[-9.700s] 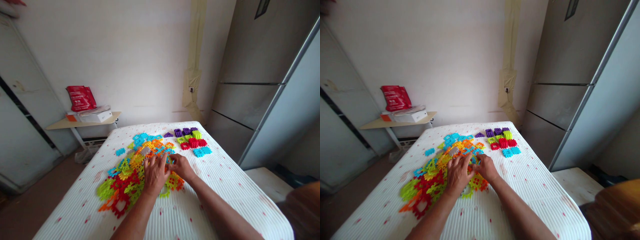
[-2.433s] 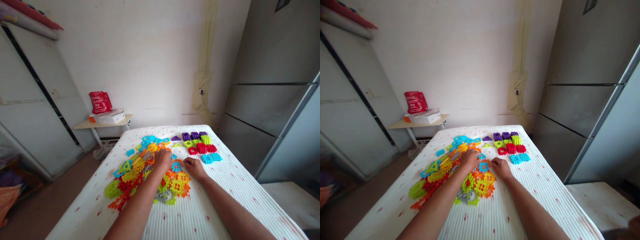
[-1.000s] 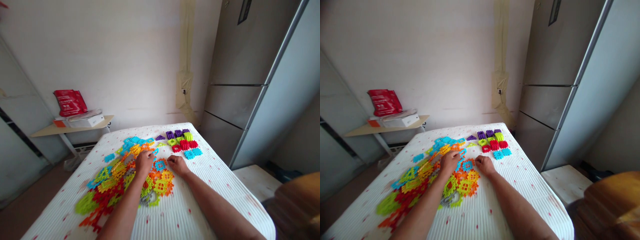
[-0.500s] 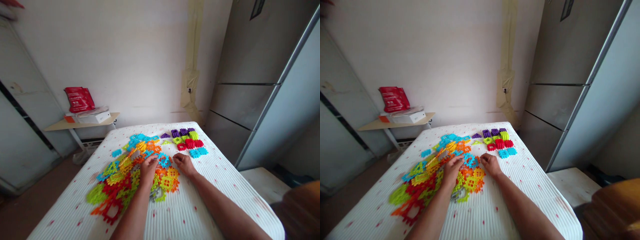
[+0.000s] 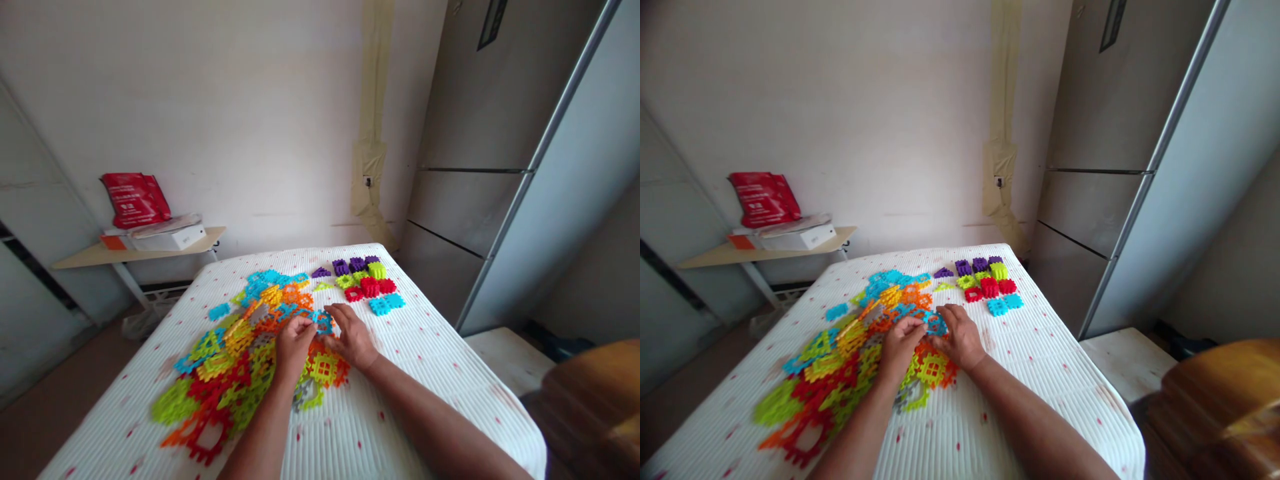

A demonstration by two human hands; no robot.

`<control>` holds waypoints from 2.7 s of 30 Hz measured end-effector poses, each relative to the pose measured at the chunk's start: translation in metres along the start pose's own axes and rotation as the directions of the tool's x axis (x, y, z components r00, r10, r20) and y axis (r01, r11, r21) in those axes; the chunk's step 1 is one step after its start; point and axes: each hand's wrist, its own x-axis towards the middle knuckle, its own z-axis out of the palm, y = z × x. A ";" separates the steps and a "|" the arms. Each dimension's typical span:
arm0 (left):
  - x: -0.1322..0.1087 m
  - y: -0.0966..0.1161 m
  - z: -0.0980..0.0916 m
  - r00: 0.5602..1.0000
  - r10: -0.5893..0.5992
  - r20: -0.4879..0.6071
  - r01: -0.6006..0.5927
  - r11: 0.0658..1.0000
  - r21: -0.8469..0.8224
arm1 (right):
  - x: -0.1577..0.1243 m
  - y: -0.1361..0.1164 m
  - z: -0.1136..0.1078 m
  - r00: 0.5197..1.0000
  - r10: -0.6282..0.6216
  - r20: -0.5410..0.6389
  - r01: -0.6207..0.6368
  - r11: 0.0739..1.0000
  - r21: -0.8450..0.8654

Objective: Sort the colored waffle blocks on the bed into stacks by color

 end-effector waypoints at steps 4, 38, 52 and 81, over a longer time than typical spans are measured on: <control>-0.003 0.002 0.005 0.998 0.059 0.037 -0.061 0.997 0.054 | 0.001 0.000 0.002 1.000 0.025 0.014 -0.025 1.000 -0.014; 0.004 0.000 -0.014 0.988 0.128 -0.085 -0.085 0.917 0.391 | 0.008 0.037 -0.024 0.883 0.417 0.217 -0.160 0.700 -0.696; 0.018 0.008 -0.092 0.818 0.271 -0.508 -0.112 0.940 0.321 | 0.009 0.051 -0.023 0.940 0.299 0.164 -0.126 0.752 -0.647; -0.029 0.005 -0.137 0.991 0.031 0.130 -0.127 0.520 0.844 | 0.002 0.048 -0.013 0.979 0.020 0.203 0.057 0.930 -0.364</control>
